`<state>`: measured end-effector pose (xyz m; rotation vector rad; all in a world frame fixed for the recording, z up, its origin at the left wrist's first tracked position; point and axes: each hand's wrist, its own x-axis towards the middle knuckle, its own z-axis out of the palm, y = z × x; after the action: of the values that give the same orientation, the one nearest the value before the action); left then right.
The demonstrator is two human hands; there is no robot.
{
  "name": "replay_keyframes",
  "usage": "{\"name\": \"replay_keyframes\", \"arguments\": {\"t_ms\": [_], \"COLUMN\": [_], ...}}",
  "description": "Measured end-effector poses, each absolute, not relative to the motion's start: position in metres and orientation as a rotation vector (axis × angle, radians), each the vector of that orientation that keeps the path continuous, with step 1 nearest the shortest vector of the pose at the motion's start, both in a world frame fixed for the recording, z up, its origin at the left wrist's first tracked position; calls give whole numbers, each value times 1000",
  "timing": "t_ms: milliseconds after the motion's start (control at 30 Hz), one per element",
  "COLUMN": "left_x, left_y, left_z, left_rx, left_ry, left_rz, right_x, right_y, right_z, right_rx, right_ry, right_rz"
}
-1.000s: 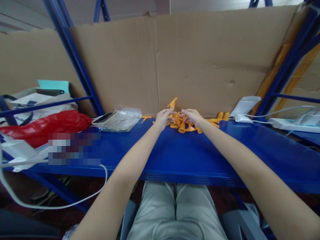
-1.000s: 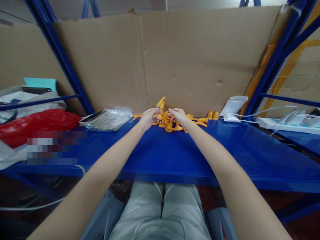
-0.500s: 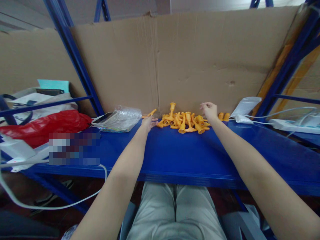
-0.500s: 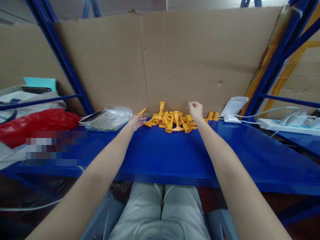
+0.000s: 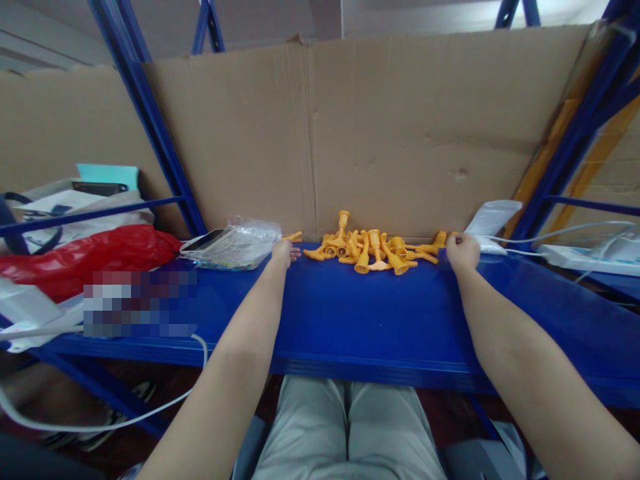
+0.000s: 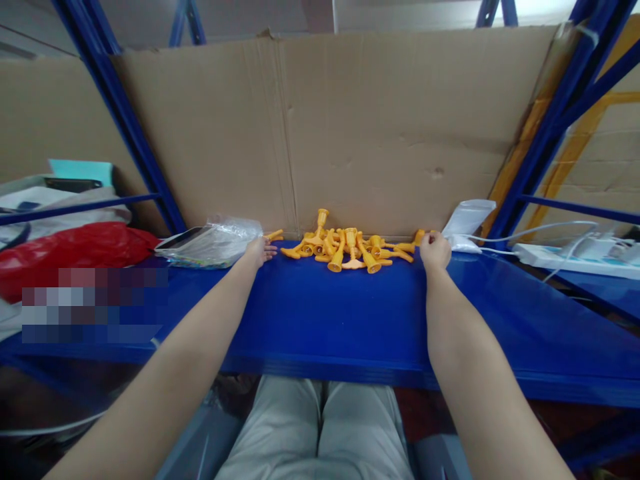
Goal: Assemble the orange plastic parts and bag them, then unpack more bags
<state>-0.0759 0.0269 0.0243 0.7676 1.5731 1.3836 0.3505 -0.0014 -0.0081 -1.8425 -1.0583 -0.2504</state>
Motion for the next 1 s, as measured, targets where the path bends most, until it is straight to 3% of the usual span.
{"name": "replay_keyframes", "arguments": {"t_ms": [467,1000], "left_x": [-84,-91], "left_y": [34,39], "left_z": [21,22], "left_rx": [976,956], "left_ry": [1863,1768], "left_rz": [1189,1233], "right_x": [356,358], "right_y": [4,6], "right_z": [-12,-13], "right_rx": [-1815,-1862], "right_ry": [-1005,-1053], "right_rz": [-219,-162]}}
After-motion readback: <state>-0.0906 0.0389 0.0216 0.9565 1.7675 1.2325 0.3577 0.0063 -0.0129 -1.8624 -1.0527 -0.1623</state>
